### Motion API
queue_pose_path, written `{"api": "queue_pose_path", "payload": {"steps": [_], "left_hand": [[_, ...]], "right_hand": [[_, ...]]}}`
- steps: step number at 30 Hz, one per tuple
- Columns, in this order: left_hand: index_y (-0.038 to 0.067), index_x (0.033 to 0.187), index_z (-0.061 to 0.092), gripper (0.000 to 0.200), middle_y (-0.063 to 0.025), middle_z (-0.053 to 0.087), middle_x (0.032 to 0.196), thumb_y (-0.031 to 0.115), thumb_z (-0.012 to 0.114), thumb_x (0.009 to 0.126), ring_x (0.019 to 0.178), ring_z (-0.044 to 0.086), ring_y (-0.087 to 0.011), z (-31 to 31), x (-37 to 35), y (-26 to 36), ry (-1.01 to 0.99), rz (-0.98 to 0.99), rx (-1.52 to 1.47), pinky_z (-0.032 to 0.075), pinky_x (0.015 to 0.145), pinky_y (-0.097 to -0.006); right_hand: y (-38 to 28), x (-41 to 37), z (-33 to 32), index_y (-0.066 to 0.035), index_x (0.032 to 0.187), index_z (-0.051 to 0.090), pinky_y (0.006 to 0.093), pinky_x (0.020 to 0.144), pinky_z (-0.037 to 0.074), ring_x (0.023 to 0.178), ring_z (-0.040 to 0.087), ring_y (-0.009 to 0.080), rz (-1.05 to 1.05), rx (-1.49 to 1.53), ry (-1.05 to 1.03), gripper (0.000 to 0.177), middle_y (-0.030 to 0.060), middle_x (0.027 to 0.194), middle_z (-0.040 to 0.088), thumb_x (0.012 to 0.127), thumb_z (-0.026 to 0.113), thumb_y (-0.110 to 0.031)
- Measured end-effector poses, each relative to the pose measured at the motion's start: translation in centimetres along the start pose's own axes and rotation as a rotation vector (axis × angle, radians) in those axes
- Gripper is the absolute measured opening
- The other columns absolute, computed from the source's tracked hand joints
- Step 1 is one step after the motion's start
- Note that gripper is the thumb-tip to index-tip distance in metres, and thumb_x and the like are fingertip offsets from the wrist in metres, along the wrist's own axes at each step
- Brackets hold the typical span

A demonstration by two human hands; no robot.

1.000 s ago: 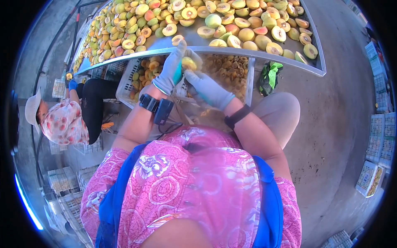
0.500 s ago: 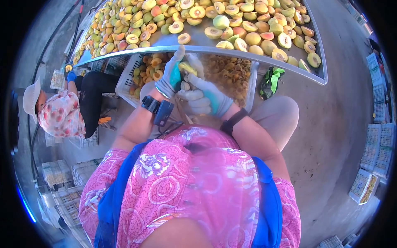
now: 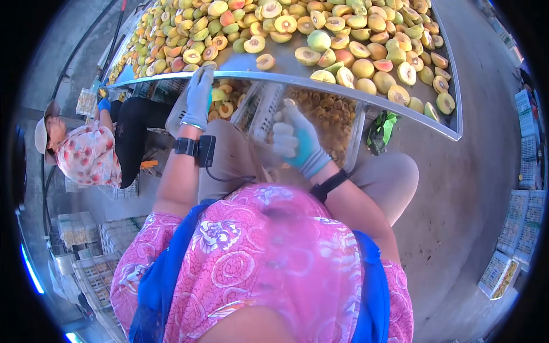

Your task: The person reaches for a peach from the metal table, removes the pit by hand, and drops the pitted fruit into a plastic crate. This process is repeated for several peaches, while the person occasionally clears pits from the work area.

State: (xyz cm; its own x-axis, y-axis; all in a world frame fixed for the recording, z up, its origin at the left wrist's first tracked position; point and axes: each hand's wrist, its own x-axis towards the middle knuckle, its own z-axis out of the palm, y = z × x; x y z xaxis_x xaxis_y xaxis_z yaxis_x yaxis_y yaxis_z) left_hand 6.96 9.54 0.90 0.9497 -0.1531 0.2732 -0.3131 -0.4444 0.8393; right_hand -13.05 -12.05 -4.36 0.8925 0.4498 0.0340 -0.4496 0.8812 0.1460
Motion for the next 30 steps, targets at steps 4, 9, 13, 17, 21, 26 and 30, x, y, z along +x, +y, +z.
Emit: {"api": "queue_pose_path", "payload": {"steps": [4,9,13,17,21,26,30], "left_hand": [[0.003,0.127,0.053,0.059,-0.0218,0.06,0.122,0.042,0.063,0.084,0.113,0.058,-0.0341,4.4,1.3,4.2,-0.213,0.027,0.328,0.044,0.097,-0.0387],[0.004,0.128,0.053,0.061,-0.0216,0.06,0.124,0.042,0.064,0.081,0.116,0.056,-0.0362,9.6,4.4,4.1,-0.415,0.096,0.644,0.043,0.098,-0.0395],[0.003,0.124,0.056,0.057,-0.0234,0.062,0.115,0.036,0.067,0.078,0.113,0.056,-0.0374,10.1,4.0,4.0,-0.419,0.233,0.536,0.043,0.098,-0.0396],[0.004,0.125,0.055,0.052,-0.0166,0.063,0.115,0.032,0.063,0.082,0.11,0.06,-0.0291,10.5,2.6,4.3,-0.421,0.236,0.4,0.046,0.094,-0.0334],[0.004,0.118,0.058,0.038,-0.0131,0.064,0.111,0.019,0.058,0.083,0.107,0.061,-0.0267,10.3,-2.8,7.9,-0.526,-0.191,-0.744,0.051,0.086,-0.0339],[-0.003,0.117,0.057,0.036,-0.0174,0.063,0.112,0.023,0.052,0.092,0.099,0.063,-0.0312,11.2,-7.1,10.3,-0.464,-0.391,-1.131,0.054,0.084,-0.043],[-0.001,0.118,0.057,0.039,-0.017,0.063,0.11,0.031,0.052,0.095,0.098,0.063,-0.0315,11.5,-7.5,8.5,-0.563,-0.552,-1.414,0.053,0.086,-0.0441]], "right_hand": [[-0.1,0.4,-0.2,-0.009,0.102,0.059,0.0248,0.036,0.033,0.043,0.038,0.0069,-0.002,-0.118,0.0,0.045,-0.0055,0.065,0.042,0.101,0.037,-0.048],[-0.2,0.9,0.5,-0.019,0.094,0.057,0.0245,0.032,0.029,0.04,0.036,0.0067,0.033,-0.203,0.057,0.039,-0.0059,0.062,0.041,0.1,0.04,-0.052],[0.1,0.4,3.7,-0.017,0.087,0.049,0.0239,0.031,0.021,0.036,0.029,0.0082,-0.041,-0.282,0.34,0.038,-0.0048,0.059,0.038,0.099,0.043,-0.052],[-0.4,0.0,3.7,-0.016,0.093,0.052,0.0236,0.031,0.023,0.036,0.029,0.0078,-0.057,-0.304,0.188,0.035,-0.0051,0.06,0.04,0.1,0.041,-0.049],[-0.9,-0.5,4.2,-0.014,0.102,0.055,0.0229,0.031,0.025,0.037,0.03,0.0066,0.049,-0.178,-0.072,0.035,-0.0051,0.062,0.044,0.101,0.041,-0.046],[-0.5,-1.2,5.2,-0.012,0.102,0.056,0.0227,0.034,0.026,0.039,0.031,0.0045,-0.16,-0.636,0.206,0.038,-0.0047,0.064,0.045,0.1,0.043,-0.047],[-0.1,-1.6,6.4,-0.009,0.103,0.057,0.021,0.041,0.03,0.048,0.037,0.0037,-0.359,-1.137,0.493,0.039,-0.0058,0.068,0.046,0.098,0.047,-0.047]]}}
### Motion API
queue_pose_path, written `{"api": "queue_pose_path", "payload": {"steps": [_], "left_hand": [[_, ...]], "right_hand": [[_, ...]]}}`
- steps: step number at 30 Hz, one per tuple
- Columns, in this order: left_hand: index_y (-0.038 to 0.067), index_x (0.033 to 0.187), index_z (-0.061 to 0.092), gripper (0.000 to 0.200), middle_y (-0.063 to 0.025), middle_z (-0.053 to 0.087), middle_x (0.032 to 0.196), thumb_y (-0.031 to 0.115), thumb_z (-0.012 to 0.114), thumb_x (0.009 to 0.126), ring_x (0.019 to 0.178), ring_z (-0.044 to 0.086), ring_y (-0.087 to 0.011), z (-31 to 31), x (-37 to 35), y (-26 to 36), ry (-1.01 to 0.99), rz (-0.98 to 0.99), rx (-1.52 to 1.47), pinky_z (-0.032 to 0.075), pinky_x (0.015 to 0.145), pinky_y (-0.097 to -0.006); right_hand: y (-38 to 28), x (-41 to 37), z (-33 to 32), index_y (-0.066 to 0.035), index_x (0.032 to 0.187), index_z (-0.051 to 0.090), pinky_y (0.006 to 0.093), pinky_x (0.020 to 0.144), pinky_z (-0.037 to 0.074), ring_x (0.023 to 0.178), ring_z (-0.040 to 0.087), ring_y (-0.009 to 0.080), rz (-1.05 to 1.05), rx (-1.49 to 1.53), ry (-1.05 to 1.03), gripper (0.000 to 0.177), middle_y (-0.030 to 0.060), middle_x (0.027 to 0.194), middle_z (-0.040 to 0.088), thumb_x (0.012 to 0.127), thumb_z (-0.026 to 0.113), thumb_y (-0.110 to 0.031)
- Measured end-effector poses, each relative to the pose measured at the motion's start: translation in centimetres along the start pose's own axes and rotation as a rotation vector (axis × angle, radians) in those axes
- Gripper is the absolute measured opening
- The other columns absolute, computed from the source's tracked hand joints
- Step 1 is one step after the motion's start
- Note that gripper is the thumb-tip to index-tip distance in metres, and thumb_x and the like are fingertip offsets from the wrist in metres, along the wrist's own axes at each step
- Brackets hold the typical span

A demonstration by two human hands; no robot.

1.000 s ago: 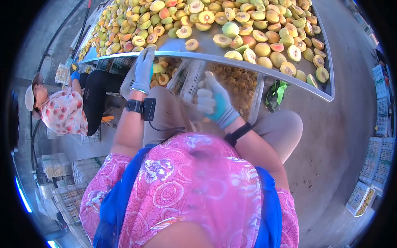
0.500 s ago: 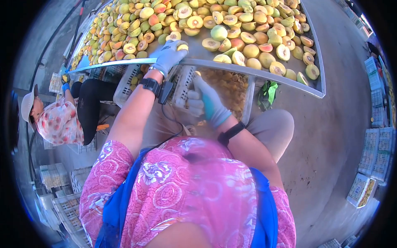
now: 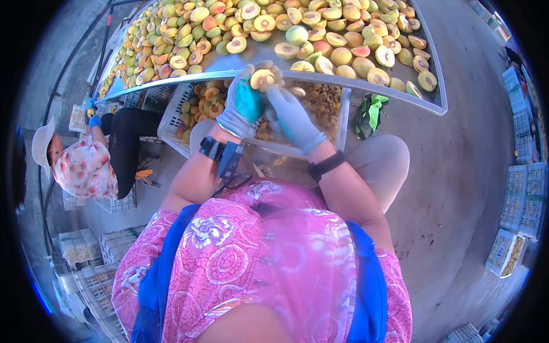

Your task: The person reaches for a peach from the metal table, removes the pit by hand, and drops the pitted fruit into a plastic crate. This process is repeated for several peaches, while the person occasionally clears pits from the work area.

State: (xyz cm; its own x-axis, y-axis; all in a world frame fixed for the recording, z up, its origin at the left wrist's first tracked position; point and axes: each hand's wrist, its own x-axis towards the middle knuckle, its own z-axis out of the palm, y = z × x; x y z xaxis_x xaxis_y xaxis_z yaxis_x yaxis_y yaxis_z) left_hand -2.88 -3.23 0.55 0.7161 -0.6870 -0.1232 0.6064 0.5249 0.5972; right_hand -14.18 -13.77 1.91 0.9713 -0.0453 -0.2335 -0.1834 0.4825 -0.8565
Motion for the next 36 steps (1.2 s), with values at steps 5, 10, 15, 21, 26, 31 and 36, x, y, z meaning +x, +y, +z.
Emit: {"api": "queue_pose_path", "payload": {"steps": [5,10,15,21,26,31,36], "left_hand": [[0.001,0.108,0.058,0.03,-0.0138,0.062,0.096,0.028,0.049,0.097,0.088,0.061,-0.0258,2.6,-1.2,-0.8,0.133,0.044,0.082,0.053,0.082,-0.0382],[0.001,0.111,0.058,0.033,-0.0135,0.062,0.1,0.029,0.048,0.097,0.092,0.06,-0.025,2.2,-1.3,-1.5,0.026,0.124,0.198,0.05,0.087,-0.037],[0.001,0.105,0.058,0.033,-0.0106,0.06,0.094,0.03,0.045,0.098,0.086,0.058,-0.0205,2.6,-1.8,-2.0,0.064,0.235,0.44,0.05,0.083,-0.0333],[0.0,0.094,0.063,0.057,-0.0119,0.065,0.087,0.053,0.043,0.097,0.08,0.064,-0.0246,3.3,-2.2,-0.4,0.178,0.1,0.473,0.053,0.075,-0.0347],[0.001,0.086,0.062,0.071,-0.0123,0.063,0.08,0.07,0.046,0.088,0.07,0.062,-0.0243,3.9,-2.7,0.7,0.115,-0.038,0.436,0.053,0.066,-0.0346],[0.003,0.072,0.059,0.07,-0.0122,0.062,0.075,0.071,0.047,0.087,0.067,0.06,-0.0234,1.9,-2.3,0.7,0.08,-0.011,0.59,0.051,0.063,-0.0335],[0.003,0.065,0.058,0.07,-0.0113,0.062,0.071,0.066,0.045,0.091,0.065,0.059,-0.021,1.8,-2.9,1.1,-0.029,0.061,0.763,0.049,0.061,-0.0318]], "right_hand": [[1.6,0.5,-0.2,-0.004,0.114,0.057,0.0213,0.052,0.038,0.063,0.047,0.0055,-0.17,-0.108,0.079,0.041,-0.0033,0.078,0.053,0.099,0.048,-0.041],[2.8,1.2,-0.7,0.003,0.124,0.054,0.0277,0.073,0.048,0.084,0.056,0.0117,-0.386,-0.263,0.111,0.046,0.0036,0.096,0.061,0.1,0.047,-0.037],[2.5,0.4,-0.6,0.002,0.13,0.053,0.0243,0.095,0.041,0.107,0.051,0.0087,-0.276,-0.269,0.033,0.048,0.0039,0.117,0.06,0.101,0.048,-0.036],[0.7,-1.7,0.0,0.0,0.115,0.056,0.0265,0.058,0.044,0.067,0.052,0.0098,-0.13,-0.337,-0.03,0.046,0.0007,0.08,0.056,0.1,0.046,-0.042],[-0.9,-2.8,-0.2,-0.007,0.109,0.056,0.0214,0.044,0.029,0.054,0.039,0.0044,0.071,-0.07,-0.217,0.038,-0.0058,0.068,0.045,0.1,0.048,-0.043],[0.4,-2.2,-0.9,-0.011,0.104,0.055,0.0196,0.042,0.024,0.05,0.034,0.0034,0.197,0.171,-0.333,0.032,-0.0087,0.064,0.04,0.1,0.047,-0.042],[1.6,-1.6,-1.6,-0.012,0.1,0.051,0.0196,0.034,0.018,0.039,0.026,0.0024,0.357,0.457,-0.543,0.032,-0.0096,0.058,0.033,0.1,0.046,-0.043]]}}
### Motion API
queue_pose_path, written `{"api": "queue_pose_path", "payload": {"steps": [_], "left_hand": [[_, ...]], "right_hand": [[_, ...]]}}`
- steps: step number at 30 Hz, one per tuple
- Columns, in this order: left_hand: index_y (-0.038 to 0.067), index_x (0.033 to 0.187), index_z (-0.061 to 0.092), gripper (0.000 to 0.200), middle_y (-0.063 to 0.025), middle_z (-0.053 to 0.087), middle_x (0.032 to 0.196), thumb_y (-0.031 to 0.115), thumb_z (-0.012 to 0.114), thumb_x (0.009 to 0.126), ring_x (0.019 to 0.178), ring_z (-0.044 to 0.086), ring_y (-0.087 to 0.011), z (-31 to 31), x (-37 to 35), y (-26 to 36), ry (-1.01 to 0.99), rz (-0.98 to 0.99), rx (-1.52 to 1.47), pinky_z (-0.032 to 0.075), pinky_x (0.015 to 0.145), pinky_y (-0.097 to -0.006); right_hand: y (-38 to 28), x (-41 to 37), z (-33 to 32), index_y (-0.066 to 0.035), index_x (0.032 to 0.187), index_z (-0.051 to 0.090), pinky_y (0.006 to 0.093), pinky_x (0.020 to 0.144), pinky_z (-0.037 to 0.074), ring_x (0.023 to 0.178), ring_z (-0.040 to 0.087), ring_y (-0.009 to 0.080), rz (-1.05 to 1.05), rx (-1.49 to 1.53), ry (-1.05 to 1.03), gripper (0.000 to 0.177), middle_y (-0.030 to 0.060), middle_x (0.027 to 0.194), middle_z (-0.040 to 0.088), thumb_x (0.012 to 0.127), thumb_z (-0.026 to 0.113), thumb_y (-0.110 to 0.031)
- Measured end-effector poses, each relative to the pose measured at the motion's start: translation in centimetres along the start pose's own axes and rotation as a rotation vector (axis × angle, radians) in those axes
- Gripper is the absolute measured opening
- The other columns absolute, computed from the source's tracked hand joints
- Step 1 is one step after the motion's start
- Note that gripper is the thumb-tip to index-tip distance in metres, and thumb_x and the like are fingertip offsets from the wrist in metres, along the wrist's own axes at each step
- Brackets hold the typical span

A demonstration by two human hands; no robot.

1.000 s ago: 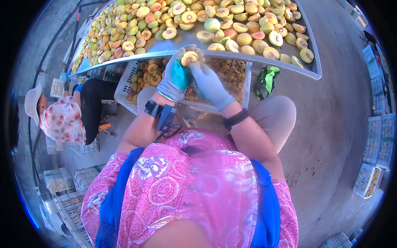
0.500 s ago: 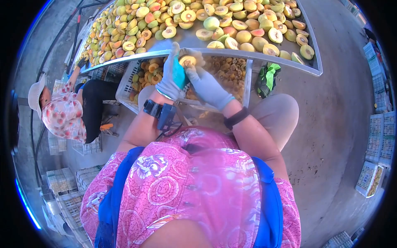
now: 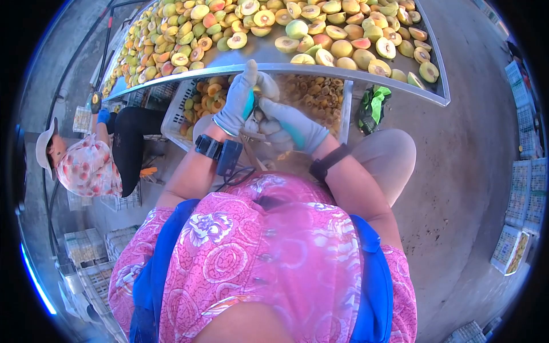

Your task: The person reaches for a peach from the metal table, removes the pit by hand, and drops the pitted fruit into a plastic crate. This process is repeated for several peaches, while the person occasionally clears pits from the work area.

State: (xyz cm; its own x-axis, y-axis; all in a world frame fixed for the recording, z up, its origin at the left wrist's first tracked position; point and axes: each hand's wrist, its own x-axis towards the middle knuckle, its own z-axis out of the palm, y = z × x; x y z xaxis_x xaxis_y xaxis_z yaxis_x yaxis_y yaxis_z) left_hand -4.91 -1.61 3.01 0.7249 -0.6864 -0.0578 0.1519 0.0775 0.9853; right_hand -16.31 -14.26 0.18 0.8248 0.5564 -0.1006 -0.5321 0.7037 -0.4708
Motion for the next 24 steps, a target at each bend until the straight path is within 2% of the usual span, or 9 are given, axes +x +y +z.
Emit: {"api": "queue_pose_path", "payload": {"steps": [2,6,12,13,14,15,18,20,24], "left_hand": [[0.003,0.071,0.058,0.067,-0.0064,0.061,0.076,0.062,0.04,0.096,0.069,0.058,-0.0136,0.0,-0.4,0.7,-0.068,0.014,0.129,0.049,0.064,-0.0257],[0.003,0.071,0.058,0.067,-0.0062,0.061,0.076,0.062,0.039,0.096,0.069,0.058,-0.0134,-0.6,-0.7,0.4,-0.084,-0.05,0.056,0.048,0.064,-0.0251],[0.004,0.07,0.059,0.066,-0.0068,0.06,0.075,0.061,0.039,0.096,0.069,0.057,-0.0149,-1.1,-0.7,-0.2,-0.091,-0.113,-0.171,0.047,0.064,-0.0247],[0.003,0.069,0.059,0.068,-0.0082,0.061,0.073,0.064,0.04,0.094,0.066,0.058,-0.0163,-0.7,-0.6,0.0,-0.036,0.01,0.095,0.048,0.06,-0.0268],[0.003,0.068,0.059,0.071,-0.0096,0.062,0.072,0.067,0.041,0.092,0.064,0.059,-0.0177,-0.5,-0.5,0.2,0.02,0.132,0.361,0.05,0.056,-0.0289],[0.003,0.068,0.059,0.071,-0.0096,0.062,0.072,0.067,0.041,0.092,0.064,0.059,-0.0177,-0.5,-0.7,0.5,0.023,0.129,0.358,0.05,0.056,-0.0289],[0.003,0.069,0.058,0.069,-0.0096,0.062,0.072,0.065,0.041,0.093,0.064,0.06,-0.0185,-0.3,-1.1,1.3,0.001,-0.032,0.363,0.05,0.055,-0.0294],[0.003,0.072,0.059,0.066,-0.0094,0.063,0.072,0.063,0.041,0.094,0.063,0.06,-0.0192,-0.2,-0.9,0.8,-0.042,-0.081,-0.091,0.05,0.055,-0.0294],[0.004,0.073,0.059,0.064,-0.009,0.062,0.071,0.062,0.043,0.094,0.064,0.061,-0.0204,0.1,-1.2,0.7,-0.032,-0.057,-0.326,0.051,0.057,-0.031]], "right_hand": [[0.2,0.5,-0.8,-0.012,0.099,0.051,0.0197,0.033,0.017,0.038,0.025,0.0021,0.03,0.067,-0.061,0.032,-0.0095,0.057,0.031,0.1,0.046,-0.044],[0.7,1.2,-2.1,-0.013,0.1,0.049,0.0204,0.031,0.015,0.037,0.023,0.0018,0.089,0.209,-0.218,0.033,-0.0095,0.057,0.028,0.1,0.045,-0.046],[0.5,1.4,-1.3,-0.012,0.098,0.05,0.0198,0.031,0.015,0.037,0.022,0.0018,0.096,0.089,-0.125,0.037,-0.0097,0.056,0.028,0.1,0.042,-0.048],[0.3,1.3,-0.7,-0.012,0.098,0.05,0.0198,0.031,0.015,0.037,0.022,0.0018,0.099,0.089,-0.123,0.037,-0.0097,0.056,0.028,0.1,0.042,-0.048],[0.3,1.4,0.3,-0.012,0.097,0.05,0.0197,0.032,0.015,0.037,0.022,0.0017,0.051,-0.091,0.049,0.037,-0.0099,0.056,0.028,0.1,0.042,-0.048],[0.4,1.4,0.9,-0.012,0.096,0.05,0.0196,0.032,0.015,0.037,0.022,0.0017,0.003,-0.269,0.22,0.038,-0.01,0.056,0.028,0.101,0.041,-0.049],[0.0,1.6,-0.6,-0.012,0.095,0.051,0.0196,0.032,0.015,0.037,0.021,0.0018,0.091,-0.036,-0.016,0.039,-0.0103,0.055,0.028,0.101,0.041,-0.048],[0.0,1.4,-0.1,-0.011,0.096,0.052,0.0196,0.032,0.015,0.037,0.021,0.0019,0.101,-0.001,-0.052,0.038,-0.0102,0.055,0.028,0.101,0.041,-0.048],[0.2,1.8,-1.1,-0.011,0.096,0.052,0.0201,0.031,0.017,0.037,0.022,0.0019,0.164,0.189,-0.248,0.037,-0.0098,0.055,0.028,0.101,0.041,-0.047]]}}
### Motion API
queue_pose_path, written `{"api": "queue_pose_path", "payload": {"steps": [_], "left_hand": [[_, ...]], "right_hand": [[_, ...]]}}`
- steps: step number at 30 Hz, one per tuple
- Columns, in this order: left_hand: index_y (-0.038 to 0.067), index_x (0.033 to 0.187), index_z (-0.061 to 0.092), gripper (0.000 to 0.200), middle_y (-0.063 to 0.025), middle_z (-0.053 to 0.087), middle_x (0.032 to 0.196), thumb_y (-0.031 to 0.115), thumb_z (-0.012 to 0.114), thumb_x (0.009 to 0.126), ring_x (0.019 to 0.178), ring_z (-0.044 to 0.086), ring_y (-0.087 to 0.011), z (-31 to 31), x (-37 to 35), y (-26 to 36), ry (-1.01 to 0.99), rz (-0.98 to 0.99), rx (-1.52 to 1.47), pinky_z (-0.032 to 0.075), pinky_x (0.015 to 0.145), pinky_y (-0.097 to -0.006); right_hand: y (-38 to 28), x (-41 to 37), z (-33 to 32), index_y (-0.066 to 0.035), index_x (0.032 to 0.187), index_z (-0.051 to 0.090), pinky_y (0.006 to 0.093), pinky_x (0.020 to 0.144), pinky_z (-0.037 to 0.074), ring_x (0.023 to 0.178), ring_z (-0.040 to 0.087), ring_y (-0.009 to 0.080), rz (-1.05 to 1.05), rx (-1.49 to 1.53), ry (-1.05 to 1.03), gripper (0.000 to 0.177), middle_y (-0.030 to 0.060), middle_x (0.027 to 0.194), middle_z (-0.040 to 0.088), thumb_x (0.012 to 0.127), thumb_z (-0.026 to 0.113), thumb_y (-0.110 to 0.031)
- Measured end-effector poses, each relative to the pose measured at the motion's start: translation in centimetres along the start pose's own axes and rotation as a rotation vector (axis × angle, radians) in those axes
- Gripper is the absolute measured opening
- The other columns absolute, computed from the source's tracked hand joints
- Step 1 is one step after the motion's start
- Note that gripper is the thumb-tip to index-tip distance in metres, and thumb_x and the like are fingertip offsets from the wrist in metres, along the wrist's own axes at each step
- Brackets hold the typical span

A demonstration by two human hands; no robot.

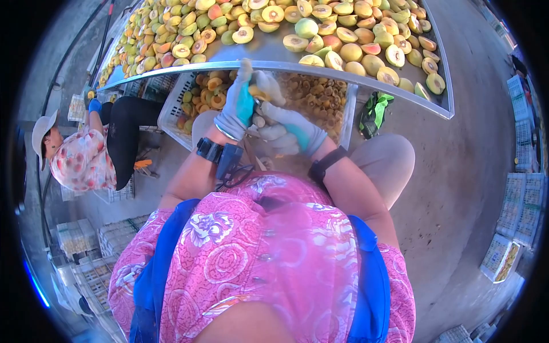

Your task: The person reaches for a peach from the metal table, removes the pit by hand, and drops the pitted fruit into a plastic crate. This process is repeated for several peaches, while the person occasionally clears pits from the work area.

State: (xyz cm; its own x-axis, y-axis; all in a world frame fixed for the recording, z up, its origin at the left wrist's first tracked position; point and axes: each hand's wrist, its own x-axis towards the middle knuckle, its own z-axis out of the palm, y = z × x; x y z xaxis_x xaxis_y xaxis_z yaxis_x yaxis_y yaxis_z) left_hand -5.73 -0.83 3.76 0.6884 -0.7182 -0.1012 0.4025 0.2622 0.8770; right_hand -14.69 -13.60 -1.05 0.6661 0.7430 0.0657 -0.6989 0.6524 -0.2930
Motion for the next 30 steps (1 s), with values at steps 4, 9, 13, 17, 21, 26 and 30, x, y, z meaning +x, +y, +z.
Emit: {"api": "queue_pose_path", "payload": {"steps": [4,9,13,17,21,26,30], "left_hand": [[0.006,0.077,0.06,0.053,-0.0108,0.062,0.079,0.053,0.047,0.097,0.076,0.062,-0.0245,-6.2,0.8,0.3,0.297,0.086,-0.238,0.052,0.071,-0.035],[0.0,0.107,0.061,0.036,-0.014,0.064,0.1,0.034,0.051,0.098,0.091,0.061,-0.0261,-12.2,0.5,5.0,0.447,0.401,0.953,0.048,0.087,-0.0341],[-0.003,0.126,0.053,0.05,-0.0194,0.06,0.12,0.033,0.057,0.092,0.112,0.057,-0.0302,-9.0,5.5,4.5,0.391,0.338,1.158,0.043,0.098,-0.0352],[-0.001,0.141,0.038,0.074,-0.0231,0.056,0.129,0.042,0.061,0.085,0.122,0.053,-0.0323,-5.3,12.8,2.3,0.31,0.131,1.303,0.041,0.101,-0.0378],[0.001,0.145,0.032,0.08,-0.0242,0.055,0.13,0.041,0.062,0.083,0.121,0.054,-0.0333,-4.3,17.9,0.4,0.136,0.023,1.495,0.041,0.101,-0.0386],[0.003,0.142,0.039,0.077,-0.0236,0.058,0.126,0.039,0.065,0.08,0.116,0.058,-0.0327,-4.6,16.6,1.5,0.031,0.052,1.586,0.044,0.097,-0.0384],[0.0,0.132,0.049,0.067,-0.0188,0.06,0.124,0.034,0.071,0.079,0.11,0.06,-0.0264,-6.9,15.3,0.8,0.017,0.011,1.325,0.046,0.095,-0.0344]], "right_hand": [[0.4,-0.2,0.4,-0.01,0.1,0.053,0.0205,0.03,0.018,0.037,0.023,0.0024,-0.064,0.059,0.021,0.039,-0.0082,0.058,0.031,0.101,0.04,-0.047],[0.0,0.2,-2.7,-0.008,0.107,0.056,0.022,0.031,0.022,0.037,0.027,0.006,-0.238,0.253,-0.164,0.045,-0.0044,0.064,0.037,0.102,0.036,-0.048],[0.0,0.5,-2.6,-0.008,0.105,0.056,0.0238,0.031,0.024,0.037,0.028,0.0075,-0.298,0.283,-0.068,0.046,-0.0043,0.063,0.038,0.102,0.035,-0.049],[-0.7,0.4,-2.0,-0.012,0.1,0.056,0.0246,0.032,0.025,0.037,0.028,0.0085,-0.301,0.298,0.02,0.044,-0.0044,0.061,0.039,0.101,0.035,-0.051],[-1.1,0.1,-1.4,-0.016,0.095,0.054,0.0243,0.032,0.025,0.037,0.029,0.0091,-0.331,0.223,0.099,0.041,-0.0047,0.061,0.04,0.1,0.037,-0.053],[-1.3,-0.6,0.9,-0.016,0.093,0.052,0.0241,0.033,0.026,0.037,0.031,0.0092,-0.41,0.057,0.353,0.038,-0.0045,0.061,0.041,0.098,0.042,-0.053],[-1.5,-0.9,1.9,-0.015,0.095,0.053,0.0232,0.036,0.03,0.042,0.036,0.0077,-0.441,-0.089,0.501,0.033,-0.0046,0.063,0.043,0.098,0.047,-0.047]]}}
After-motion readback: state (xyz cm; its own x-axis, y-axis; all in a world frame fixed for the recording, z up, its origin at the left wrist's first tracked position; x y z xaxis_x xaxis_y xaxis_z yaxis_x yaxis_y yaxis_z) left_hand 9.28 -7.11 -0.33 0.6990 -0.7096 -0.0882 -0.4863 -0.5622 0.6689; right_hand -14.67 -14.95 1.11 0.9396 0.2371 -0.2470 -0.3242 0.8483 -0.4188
